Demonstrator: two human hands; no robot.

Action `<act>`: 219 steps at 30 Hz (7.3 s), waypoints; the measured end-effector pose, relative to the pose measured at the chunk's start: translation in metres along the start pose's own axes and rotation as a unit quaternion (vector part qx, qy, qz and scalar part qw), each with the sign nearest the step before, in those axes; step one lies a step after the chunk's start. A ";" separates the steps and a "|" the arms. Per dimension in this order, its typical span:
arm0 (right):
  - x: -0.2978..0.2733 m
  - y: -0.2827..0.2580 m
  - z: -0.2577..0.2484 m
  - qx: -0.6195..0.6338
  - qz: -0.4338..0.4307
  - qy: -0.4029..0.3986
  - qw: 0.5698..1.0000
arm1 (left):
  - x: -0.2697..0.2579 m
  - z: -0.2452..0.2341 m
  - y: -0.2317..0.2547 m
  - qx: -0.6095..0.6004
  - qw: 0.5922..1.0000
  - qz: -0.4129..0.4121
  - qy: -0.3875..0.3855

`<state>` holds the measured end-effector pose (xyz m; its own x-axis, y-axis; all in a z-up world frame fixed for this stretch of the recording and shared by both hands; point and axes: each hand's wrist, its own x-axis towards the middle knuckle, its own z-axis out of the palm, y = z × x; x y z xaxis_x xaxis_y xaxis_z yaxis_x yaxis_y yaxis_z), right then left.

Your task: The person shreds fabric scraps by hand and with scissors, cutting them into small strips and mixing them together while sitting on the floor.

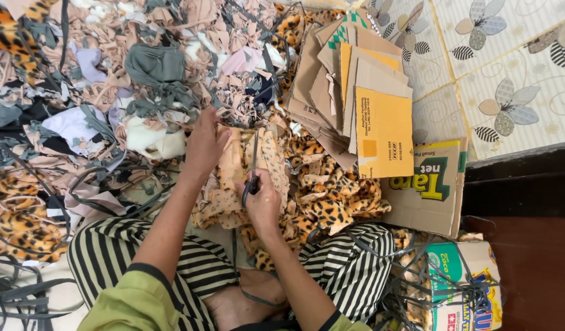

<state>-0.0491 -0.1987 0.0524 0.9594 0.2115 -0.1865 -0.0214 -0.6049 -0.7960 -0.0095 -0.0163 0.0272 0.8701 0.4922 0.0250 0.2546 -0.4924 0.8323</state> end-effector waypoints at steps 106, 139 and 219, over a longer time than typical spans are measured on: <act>-0.046 0.107 -0.172 0.250 0.035 -0.360 0.898 | -0.163 0.072 0.103 -0.271 0.907 -0.074 -0.313; -0.063 0.118 -0.117 0.268 0.080 0.048 0.959 | -0.220 0.085 0.114 -0.644 0.737 -0.205 -0.006; -0.059 0.123 -0.119 0.382 0.011 -0.174 0.908 | -0.121 0.039 0.175 -0.130 0.927 -0.159 -0.315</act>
<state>-0.0751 -0.3766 0.0343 0.8122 0.5159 -0.2724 -0.3562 0.0688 -0.9319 -0.0538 -0.1904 0.1480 0.8629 0.0251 -0.5048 0.5016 -0.1655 0.8491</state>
